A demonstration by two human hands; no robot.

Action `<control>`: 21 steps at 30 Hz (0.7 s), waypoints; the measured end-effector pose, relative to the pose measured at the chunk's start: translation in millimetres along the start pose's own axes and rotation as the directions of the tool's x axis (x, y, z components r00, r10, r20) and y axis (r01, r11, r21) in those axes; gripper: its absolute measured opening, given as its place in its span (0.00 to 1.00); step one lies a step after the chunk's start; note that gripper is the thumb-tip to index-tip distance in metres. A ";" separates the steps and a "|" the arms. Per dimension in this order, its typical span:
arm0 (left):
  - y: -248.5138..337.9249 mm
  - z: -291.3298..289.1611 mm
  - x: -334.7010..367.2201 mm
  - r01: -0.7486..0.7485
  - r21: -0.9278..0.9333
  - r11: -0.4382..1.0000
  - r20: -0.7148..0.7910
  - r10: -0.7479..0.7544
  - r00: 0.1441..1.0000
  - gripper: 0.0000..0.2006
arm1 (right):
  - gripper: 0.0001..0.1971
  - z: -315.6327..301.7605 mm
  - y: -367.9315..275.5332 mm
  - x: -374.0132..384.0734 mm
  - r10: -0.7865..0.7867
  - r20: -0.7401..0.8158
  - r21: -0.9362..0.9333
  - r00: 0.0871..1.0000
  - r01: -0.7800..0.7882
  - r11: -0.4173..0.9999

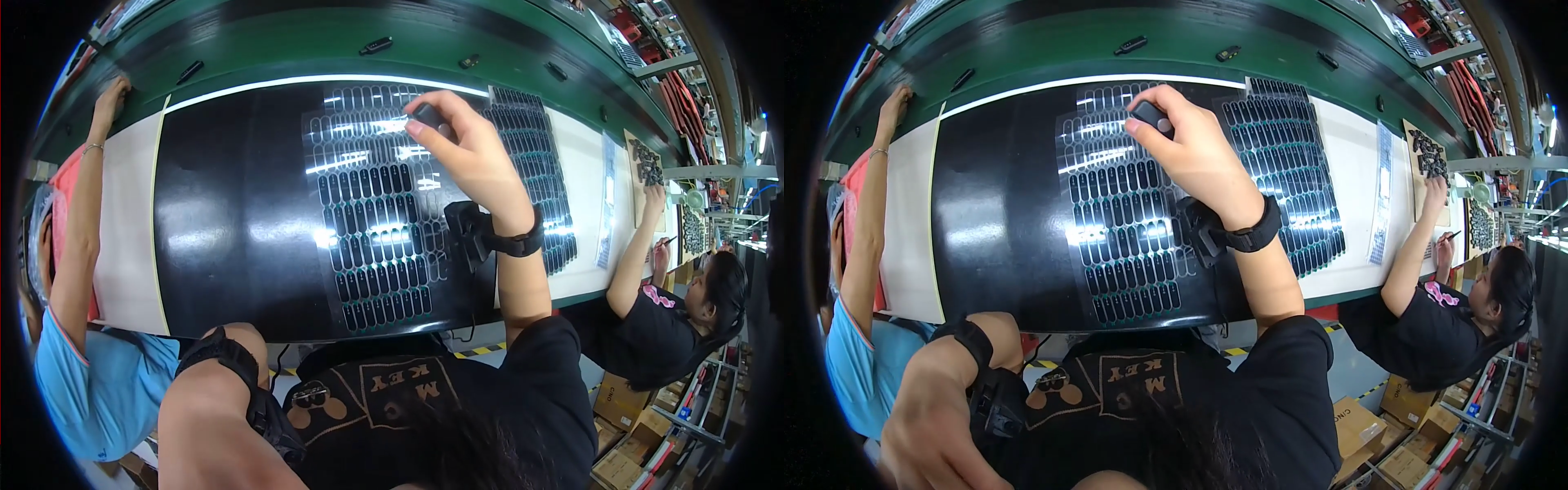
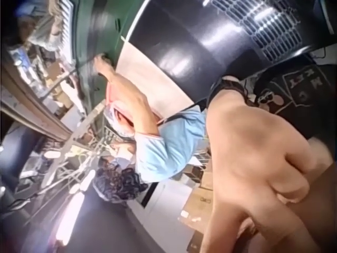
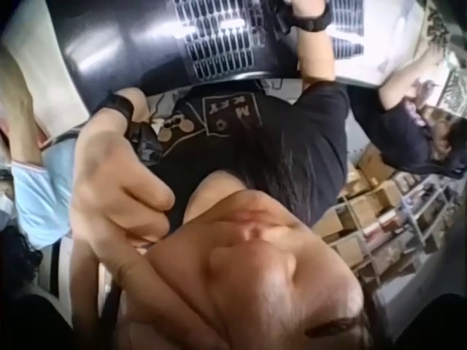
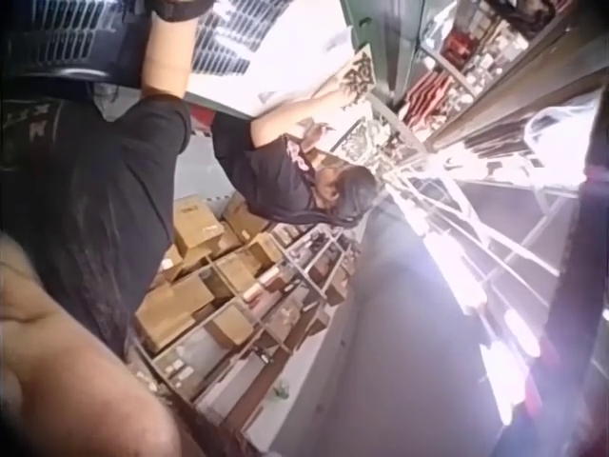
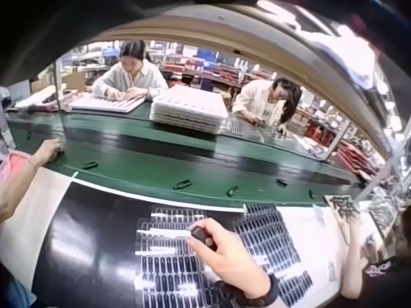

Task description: The person peels a screen protector from a sheet, presses it onto a small electronic device, and smooths it by hand. They then place the device onto a conveyor belt and repeat the process.

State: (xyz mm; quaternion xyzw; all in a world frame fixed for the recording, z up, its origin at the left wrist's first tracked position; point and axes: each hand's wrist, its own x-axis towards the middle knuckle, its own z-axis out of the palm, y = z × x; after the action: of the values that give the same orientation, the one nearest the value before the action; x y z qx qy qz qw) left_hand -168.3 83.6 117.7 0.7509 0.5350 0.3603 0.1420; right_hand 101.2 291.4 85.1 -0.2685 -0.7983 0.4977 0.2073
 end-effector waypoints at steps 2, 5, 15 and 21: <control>36.8 14.9 11.6 -0.092 -0.139 0.986 0.047 0.099 0.994 0.15 | 0.11 1.3 -4.4 -2.4 -0.023 0.018 -0.016 1.000 0.023 1.000; 88.1 31.8 33.1 -0.205 -0.328 0.922 0.090 0.247 0.965 0.15 | 0.11 1.3 -5.3 -4.9 -0.038 0.014 -0.008 0.999 0.038 0.999; 141.8 49.1 79.7 -0.578 -0.612 0.540 -0.163 0.630 0.760 0.13 | 0.11 -5.9 -18.9 -6.4 -0.060 0.013 0.032 0.998 0.060 0.998; 85.9 36.0 73.3 -0.336 -0.618 0.710 -0.070 0.376 0.924 0.12 | 0.08 -10.4 -36.4 5.1 -0.400 -0.078 -0.090 0.913 0.394 0.915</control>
State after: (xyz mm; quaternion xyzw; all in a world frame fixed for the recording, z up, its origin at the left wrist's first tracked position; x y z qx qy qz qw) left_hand -70.8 122.9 172.5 0.7614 0.2274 0.5130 0.3247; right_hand 95.4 288.6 122.8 -0.1314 -0.8429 0.4027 0.3318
